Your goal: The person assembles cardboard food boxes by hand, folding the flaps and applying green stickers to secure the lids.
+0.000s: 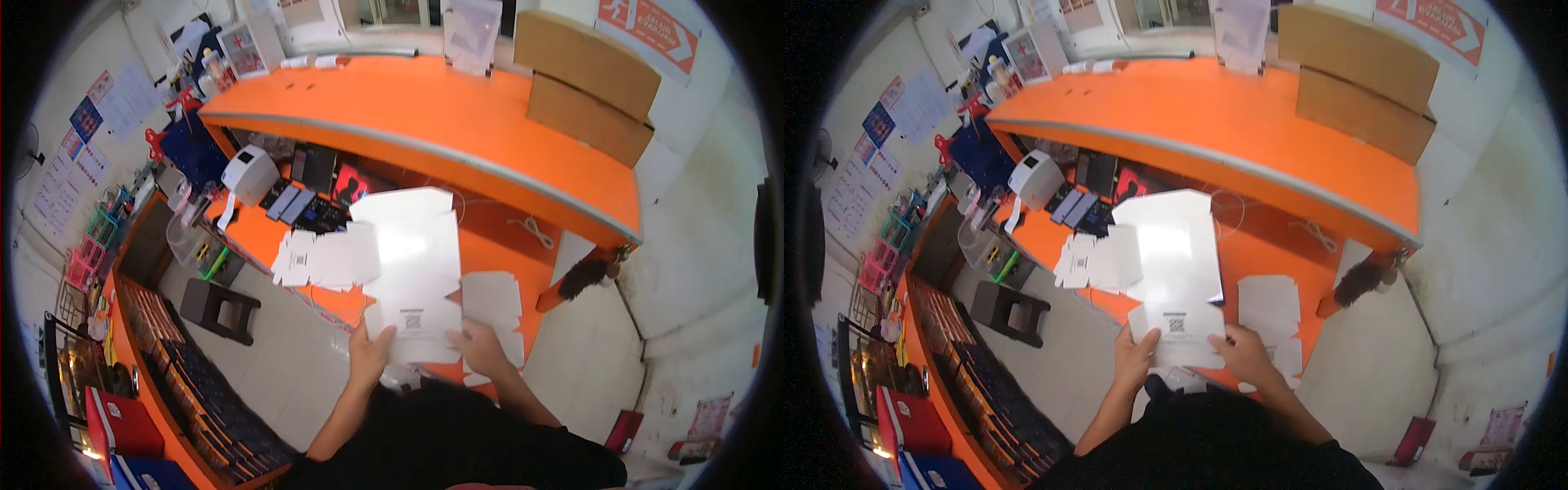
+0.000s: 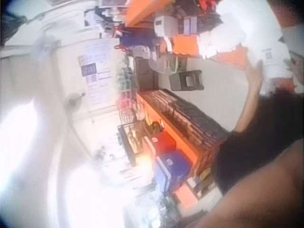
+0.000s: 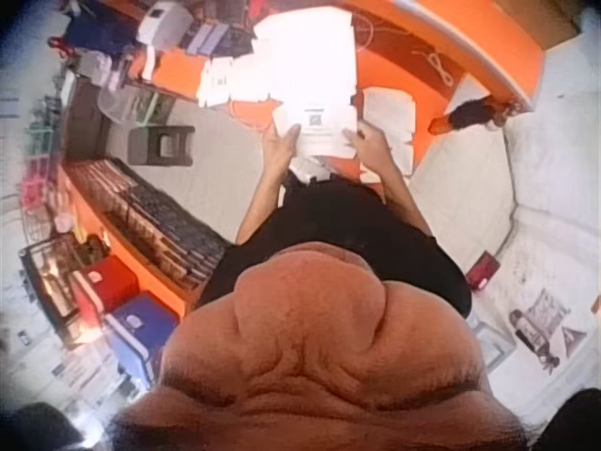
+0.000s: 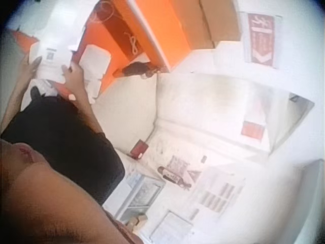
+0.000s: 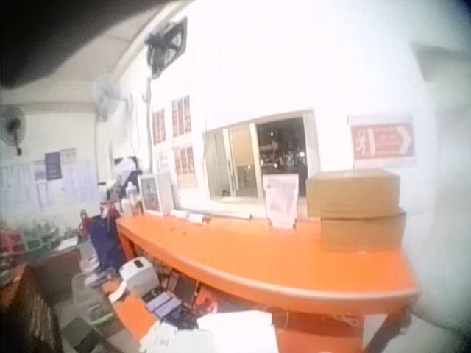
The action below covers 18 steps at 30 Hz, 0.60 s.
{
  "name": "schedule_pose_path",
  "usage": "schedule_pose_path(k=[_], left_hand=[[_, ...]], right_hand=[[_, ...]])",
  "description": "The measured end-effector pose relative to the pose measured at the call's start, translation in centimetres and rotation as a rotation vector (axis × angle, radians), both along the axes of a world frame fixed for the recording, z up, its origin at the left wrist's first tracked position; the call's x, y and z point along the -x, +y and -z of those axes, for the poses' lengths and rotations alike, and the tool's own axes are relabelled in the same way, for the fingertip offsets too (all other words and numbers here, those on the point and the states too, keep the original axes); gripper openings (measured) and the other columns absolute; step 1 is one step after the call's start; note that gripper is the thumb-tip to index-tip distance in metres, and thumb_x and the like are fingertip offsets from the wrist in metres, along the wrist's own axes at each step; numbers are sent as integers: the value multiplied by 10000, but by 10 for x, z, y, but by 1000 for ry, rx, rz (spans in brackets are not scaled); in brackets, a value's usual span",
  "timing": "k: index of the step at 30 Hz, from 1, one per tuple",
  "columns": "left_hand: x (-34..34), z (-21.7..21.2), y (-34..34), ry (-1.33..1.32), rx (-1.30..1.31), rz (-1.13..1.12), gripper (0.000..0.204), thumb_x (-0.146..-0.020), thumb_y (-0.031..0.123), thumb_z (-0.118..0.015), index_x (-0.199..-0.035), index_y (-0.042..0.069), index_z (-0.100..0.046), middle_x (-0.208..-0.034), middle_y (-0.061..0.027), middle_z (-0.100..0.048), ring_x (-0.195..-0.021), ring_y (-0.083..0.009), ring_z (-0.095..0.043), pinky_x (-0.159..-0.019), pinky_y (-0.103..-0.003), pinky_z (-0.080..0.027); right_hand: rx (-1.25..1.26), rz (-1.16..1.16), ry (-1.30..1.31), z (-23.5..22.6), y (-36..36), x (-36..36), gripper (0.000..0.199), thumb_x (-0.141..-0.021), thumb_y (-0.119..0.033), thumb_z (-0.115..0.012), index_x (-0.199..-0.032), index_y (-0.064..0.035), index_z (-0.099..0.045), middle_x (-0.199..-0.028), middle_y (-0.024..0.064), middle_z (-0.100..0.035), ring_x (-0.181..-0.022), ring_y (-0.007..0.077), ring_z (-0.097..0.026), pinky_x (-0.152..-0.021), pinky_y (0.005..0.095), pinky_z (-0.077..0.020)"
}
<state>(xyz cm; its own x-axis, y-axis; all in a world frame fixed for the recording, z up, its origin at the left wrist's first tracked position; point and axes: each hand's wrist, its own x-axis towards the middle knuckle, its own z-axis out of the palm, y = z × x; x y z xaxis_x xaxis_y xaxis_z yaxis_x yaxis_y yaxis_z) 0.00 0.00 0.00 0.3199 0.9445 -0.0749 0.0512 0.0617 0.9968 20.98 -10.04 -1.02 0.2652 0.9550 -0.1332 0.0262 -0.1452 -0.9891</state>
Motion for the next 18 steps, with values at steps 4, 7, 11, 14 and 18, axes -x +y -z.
schedule_pose_path(k=[4, 7, 11, 14, 18], left_hand=[[6, 18, -4, -42, -38, -143, 518, -902, 89, -669, -1359, -25, -454, -1245, -137, -593, -1081, -201, -591, -945, -344, -465], [18, -11, -7, 164, -276, -450, 485, -838, 71, -715, -1273, 9, -509, -1182, -158, -582, -1083, -251, -573, -918, -382, -457], [17, -42, -26, 525, -1024, -139, 595, -734, 38, -790, -1270, 49, -533, -1180, -163, -570, -1100, -314, -537, -940, -407, -423], [18, -22, -25, 551, -1045, -16, 661, -681, 49, -838, -1269, 65, -538, -1174, -150, -564, -1086, -327, -531, -923, -408, -424], [29, -2, -10, 430, -1080, -94, 677, -642, 51, -867, -1246, 80, -561, -1161, -129, -550, -1053, -315, -532, -878, -401, -436]], right_hand=[[77, -152, -87, -52, 14, -11, 226, -932, -157, -667, -1055, 32, -671, -811, 83, -685, -642, 111, -614, -590, 268, -500], [38, -137, 87, -49, 34, 18, 227, -947, -176, -656, -1040, 31, -668, -759, 57, -658, -608, 93, -602, -537, 239, -494], [-37, -213, 189, -42, 57, 32, 238, -985, -191, -617, -1048, 36, -652, -742, 53, -637, -633, 101, -628, -566, 244, -534], [-92, -328, 298, -45, 65, 42, 231, -999, -171, -590, -1036, 51, -638, -774, 67, -644, -677, 117, -657, -588, 254, -556], [-74, -377, 391, -57, 71, 53, 231, -1007, -153, -567, -1035, 68, -626, -820, 91, -650, -709, 141, -676, -618, 266, -580]])
